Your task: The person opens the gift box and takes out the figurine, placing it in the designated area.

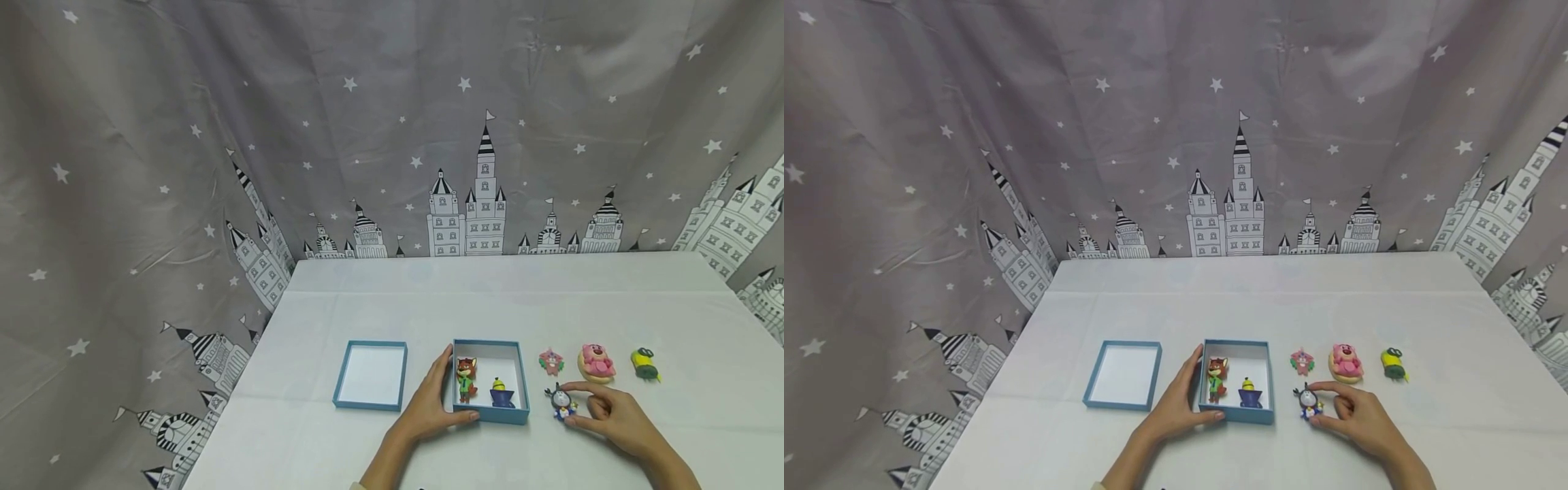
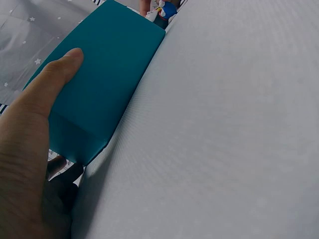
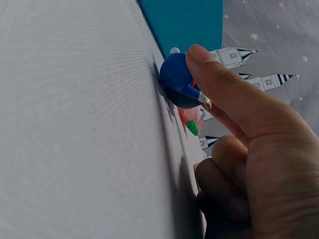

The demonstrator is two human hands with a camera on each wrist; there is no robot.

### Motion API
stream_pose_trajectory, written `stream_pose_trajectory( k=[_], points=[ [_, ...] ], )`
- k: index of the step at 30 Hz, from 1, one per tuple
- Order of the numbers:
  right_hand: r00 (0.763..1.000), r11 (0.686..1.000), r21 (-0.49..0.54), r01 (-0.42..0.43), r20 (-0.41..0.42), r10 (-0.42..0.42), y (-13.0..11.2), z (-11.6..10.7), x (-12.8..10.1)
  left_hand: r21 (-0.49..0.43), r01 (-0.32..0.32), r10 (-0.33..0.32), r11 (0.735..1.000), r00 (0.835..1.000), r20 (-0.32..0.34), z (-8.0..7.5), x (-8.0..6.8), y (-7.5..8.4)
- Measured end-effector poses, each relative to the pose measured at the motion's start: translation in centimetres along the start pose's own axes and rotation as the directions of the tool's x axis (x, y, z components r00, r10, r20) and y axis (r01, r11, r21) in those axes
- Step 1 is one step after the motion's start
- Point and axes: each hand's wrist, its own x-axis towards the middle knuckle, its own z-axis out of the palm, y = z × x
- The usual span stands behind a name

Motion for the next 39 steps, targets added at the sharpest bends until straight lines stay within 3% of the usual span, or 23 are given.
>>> stream_pose_trajectory(
  k=[4, 12, 15, 20, 25, 32, 39],
  points=[
    [1.0, 1.0, 0.006, 0.01, 0.001, -0.01, -0.9, -0.3, 0.0, 0.001, 0.005, -0.005, 1.0, 1.0, 0.004, -0.1, 0.0, 0.2],
    [0.999, 0.999, 0.003, 0.045, 0.003, -0.045, 2.3, 0.3, 0.1, 0.002, 0.009, -0.009, 1.0, 1.0, 0.003, -0.1, 0.0, 0.2],
    [0.998, 0.998, -0.002, 0.057, 0.001, -0.057, 2.2, 0.2, 0.1, 0.0, 0.008, -0.008, 1.0, 1.0, 0.003, -0.1, 0.0, 0.2],
    [1.0, 1.0, -0.008, 0.017, -0.015, -0.017, 1.0, 0.0, 0.0, 0.004, 0.001, -0.001, 1.0, 1.0, 0.003, -0.1, 0.0, 0.2],
    [1.0, 1.0, 0.005, -0.02, -0.012, 0.02, 1.9, 0.1, 0.1, 0.004, -0.003, 0.003, 1.0, 1.0, 0.0, -0.1, 0.0, 0.1],
    [0.998, 0.997, 0.046, 0.063, -0.025, -0.062, 1.6, -0.1, 0.2, 0.01, 0.006, -0.006, 1.0, 1.0, 0.001, 0.0, 0.0, -0.1],
    [0.992, 0.993, 0.008, 0.119, -0.031, -0.119, -0.1, -0.2, 1.0, 0.009, 0.017, -0.017, 1.0, 1.0, 0.003, 0.1, 0.1, -0.2]
  ],
)
